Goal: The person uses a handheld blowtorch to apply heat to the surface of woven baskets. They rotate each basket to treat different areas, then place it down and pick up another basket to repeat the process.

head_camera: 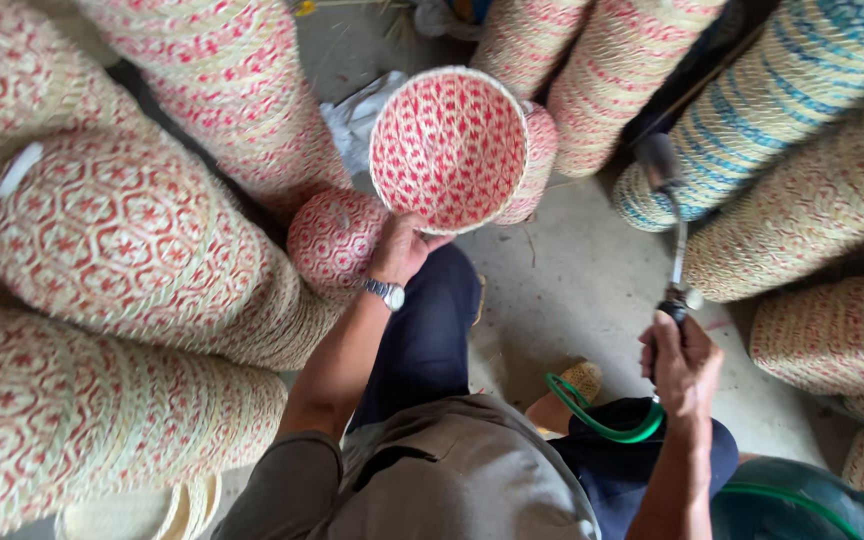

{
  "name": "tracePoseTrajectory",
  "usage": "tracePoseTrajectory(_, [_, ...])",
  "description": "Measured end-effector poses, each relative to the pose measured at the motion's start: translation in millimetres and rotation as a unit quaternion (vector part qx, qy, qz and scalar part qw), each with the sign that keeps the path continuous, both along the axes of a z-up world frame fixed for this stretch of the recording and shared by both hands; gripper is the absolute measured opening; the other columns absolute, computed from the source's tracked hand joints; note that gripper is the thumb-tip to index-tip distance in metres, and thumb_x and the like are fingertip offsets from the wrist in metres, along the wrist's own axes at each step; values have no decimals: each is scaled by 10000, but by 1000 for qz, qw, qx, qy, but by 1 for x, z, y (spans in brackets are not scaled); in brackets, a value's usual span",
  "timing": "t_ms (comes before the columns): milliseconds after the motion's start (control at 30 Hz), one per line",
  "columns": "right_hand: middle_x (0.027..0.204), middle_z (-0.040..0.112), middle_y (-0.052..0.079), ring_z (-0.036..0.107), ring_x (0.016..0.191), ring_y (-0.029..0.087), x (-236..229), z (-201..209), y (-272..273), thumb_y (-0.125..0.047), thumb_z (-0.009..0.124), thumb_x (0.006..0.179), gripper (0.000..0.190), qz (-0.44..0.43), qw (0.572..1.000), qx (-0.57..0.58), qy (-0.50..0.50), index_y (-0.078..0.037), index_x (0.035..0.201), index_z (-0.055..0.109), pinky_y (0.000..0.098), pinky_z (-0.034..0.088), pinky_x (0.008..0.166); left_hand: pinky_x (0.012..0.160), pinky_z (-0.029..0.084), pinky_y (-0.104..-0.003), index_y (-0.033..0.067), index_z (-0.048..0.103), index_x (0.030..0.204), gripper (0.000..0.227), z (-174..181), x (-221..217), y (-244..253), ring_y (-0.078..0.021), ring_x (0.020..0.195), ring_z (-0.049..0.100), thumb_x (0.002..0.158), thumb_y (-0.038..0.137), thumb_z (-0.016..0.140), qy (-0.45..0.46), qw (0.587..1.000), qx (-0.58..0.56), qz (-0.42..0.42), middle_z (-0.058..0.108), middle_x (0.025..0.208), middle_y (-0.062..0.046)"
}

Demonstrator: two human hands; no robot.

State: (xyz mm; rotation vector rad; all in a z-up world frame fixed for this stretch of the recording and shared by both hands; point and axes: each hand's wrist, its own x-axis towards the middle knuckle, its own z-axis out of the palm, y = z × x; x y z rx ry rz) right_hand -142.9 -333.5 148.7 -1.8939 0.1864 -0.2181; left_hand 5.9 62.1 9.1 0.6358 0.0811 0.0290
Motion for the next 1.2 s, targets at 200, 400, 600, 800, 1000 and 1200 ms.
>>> tracePoseTrajectory(200, [655,562,70,507,521,120,-18,-10,-6,-250,567,1133,397,-5,1000,-10,5,34,860,614,280,405,473,1172,396,-513,61,171,1604,742,11,-12,61,-353,1520,321,944,-48,492,-88,909,300,275,279,1631,-160])
tracePoseTrajectory(400, [651,566,78,506,519,132,-24,-12,1,-246,576,1124,380,-24,998,-30,56,28,869,640,298,404,468,1383,130,-512,127,85,1680,1034,49,-51,101,-387,1640,136,781,-208,469,-60,666,589,454,88,1745,-177])
tracePoseTrajectory(600, [653,559,65,499,530,126,-26,-15,4,-260,584,1122,378,-2,998,-9,63,20,874,639,292,400,477,1256,248,-547,128,229,1604,999,9,-83,91,-518,1534,84,717,-191,559,31,599,687,410,13,1659,-288])
tracePoseTrajectory(800, [650,565,71,504,526,127,-28,-17,7,-253,581,1119,372,13,998,-20,55,27,881,639,294,400,471,1321,208,-620,89,225,1682,916,-73,-120,74,-474,1591,164,856,-182,513,144,442,810,359,163,1681,-300])
tracePoseTrajectory(1000, [656,566,75,506,532,126,-27,-17,10,-244,584,1118,364,18,998,-14,53,35,890,639,296,404,471,1232,156,-632,25,145,1627,923,-87,-137,61,-525,1519,133,867,85,665,127,543,764,323,137,1635,-367])
tracePoseTrajectory(1200, [662,578,79,511,532,129,-31,-16,10,-229,594,1108,353,11,999,-21,45,42,889,645,296,406,466,1233,122,-630,69,110,1628,1150,-52,-81,86,-493,1533,131,835,475,838,127,535,775,311,180,1643,-310])
